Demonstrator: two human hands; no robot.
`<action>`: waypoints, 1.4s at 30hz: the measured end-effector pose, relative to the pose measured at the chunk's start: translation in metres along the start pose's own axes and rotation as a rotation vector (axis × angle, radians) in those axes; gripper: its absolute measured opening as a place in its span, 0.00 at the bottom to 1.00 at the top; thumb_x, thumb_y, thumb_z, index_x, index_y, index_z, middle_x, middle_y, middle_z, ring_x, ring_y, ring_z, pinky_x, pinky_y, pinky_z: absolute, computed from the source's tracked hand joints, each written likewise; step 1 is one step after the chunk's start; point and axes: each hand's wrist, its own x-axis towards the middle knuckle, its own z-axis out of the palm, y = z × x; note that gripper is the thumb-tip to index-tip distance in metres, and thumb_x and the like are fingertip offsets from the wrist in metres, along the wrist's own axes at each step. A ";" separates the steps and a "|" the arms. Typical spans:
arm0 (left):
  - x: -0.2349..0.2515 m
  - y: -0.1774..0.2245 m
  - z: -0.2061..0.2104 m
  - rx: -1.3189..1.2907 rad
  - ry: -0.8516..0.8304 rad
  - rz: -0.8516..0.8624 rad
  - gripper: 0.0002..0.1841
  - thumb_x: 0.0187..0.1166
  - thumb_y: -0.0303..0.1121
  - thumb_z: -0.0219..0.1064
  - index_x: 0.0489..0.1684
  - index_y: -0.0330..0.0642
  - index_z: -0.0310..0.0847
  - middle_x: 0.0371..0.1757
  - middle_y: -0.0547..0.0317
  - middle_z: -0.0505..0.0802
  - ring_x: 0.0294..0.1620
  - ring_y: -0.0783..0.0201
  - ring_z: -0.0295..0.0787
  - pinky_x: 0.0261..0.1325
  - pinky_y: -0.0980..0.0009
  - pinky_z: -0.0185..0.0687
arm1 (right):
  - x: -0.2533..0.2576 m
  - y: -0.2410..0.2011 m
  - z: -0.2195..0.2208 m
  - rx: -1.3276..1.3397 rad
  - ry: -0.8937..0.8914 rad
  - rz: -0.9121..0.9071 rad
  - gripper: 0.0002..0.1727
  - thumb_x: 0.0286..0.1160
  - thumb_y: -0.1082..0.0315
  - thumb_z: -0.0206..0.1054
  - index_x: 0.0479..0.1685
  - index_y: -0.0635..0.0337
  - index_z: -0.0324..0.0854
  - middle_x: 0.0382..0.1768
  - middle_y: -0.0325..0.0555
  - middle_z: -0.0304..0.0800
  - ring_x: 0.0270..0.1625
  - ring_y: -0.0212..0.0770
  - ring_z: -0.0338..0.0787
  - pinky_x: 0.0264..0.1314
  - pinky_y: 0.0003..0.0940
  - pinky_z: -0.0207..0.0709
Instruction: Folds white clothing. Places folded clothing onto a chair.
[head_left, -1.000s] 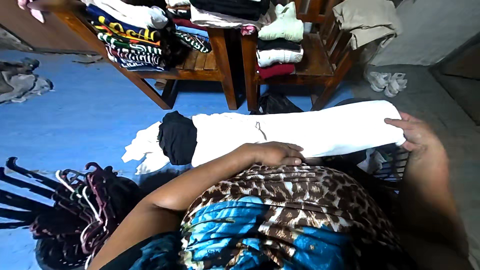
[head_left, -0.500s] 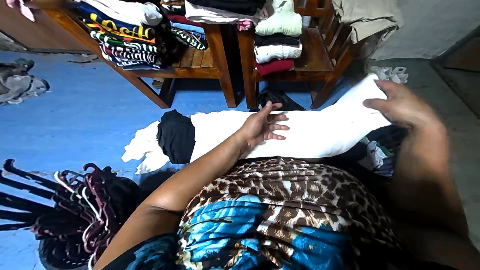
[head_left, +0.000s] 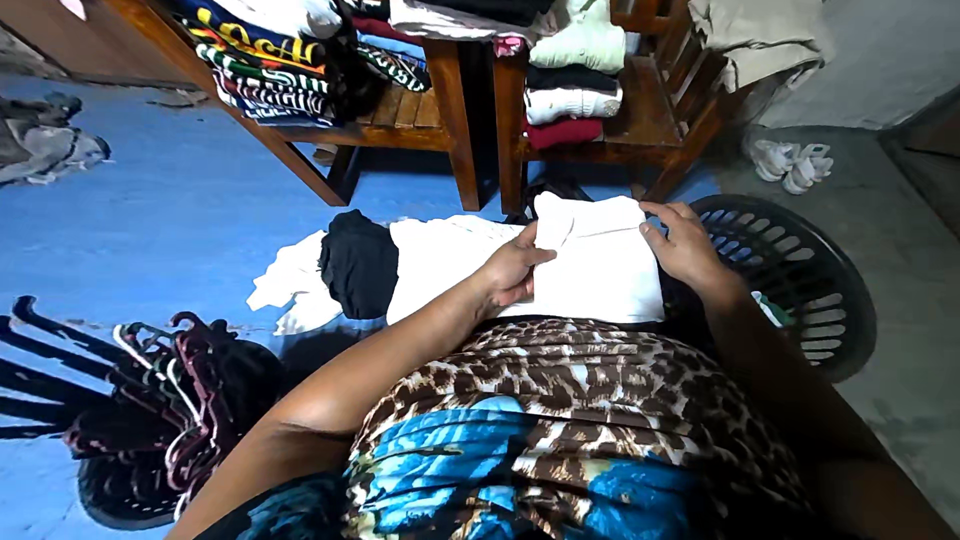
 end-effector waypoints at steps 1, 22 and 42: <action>-0.002 0.005 -0.004 0.062 0.029 -0.005 0.30 0.88 0.22 0.51 0.89 0.58 0.53 0.57 0.50 0.90 0.44 0.61 0.93 0.44 0.64 0.92 | -0.001 0.007 0.006 -0.002 -0.004 0.021 0.26 0.87 0.56 0.62 0.82 0.52 0.75 0.76 0.68 0.74 0.78 0.70 0.72 0.77 0.69 0.65; 0.037 -0.029 0.013 1.724 -0.680 0.546 0.15 0.86 0.32 0.60 0.65 0.51 0.87 0.58 0.46 0.89 0.62 0.44 0.85 0.63 0.46 0.79 | 0.073 0.037 0.039 0.475 -0.112 0.168 0.14 0.91 0.64 0.56 0.55 0.66 0.81 0.48 0.54 0.84 0.47 0.42 0.84 0.52 0.45 0.78; 0.067 0.027 -0.032 1.919 -0.373 0.624 0.19 0.78 0.23 0.64 0.63 0.53 0.90 0.68 0.53 0.90 0.70 0.42 0.82 0.64 0.40 0.75 | -0.001 0.030 0.058 0.162 0.056 -0.143 0.32 0.78 0.54 0.70 0.79 0.59 0.75 0.85 0.65 0.65 0.85 0.66 0.67 0.82 0.64 0.65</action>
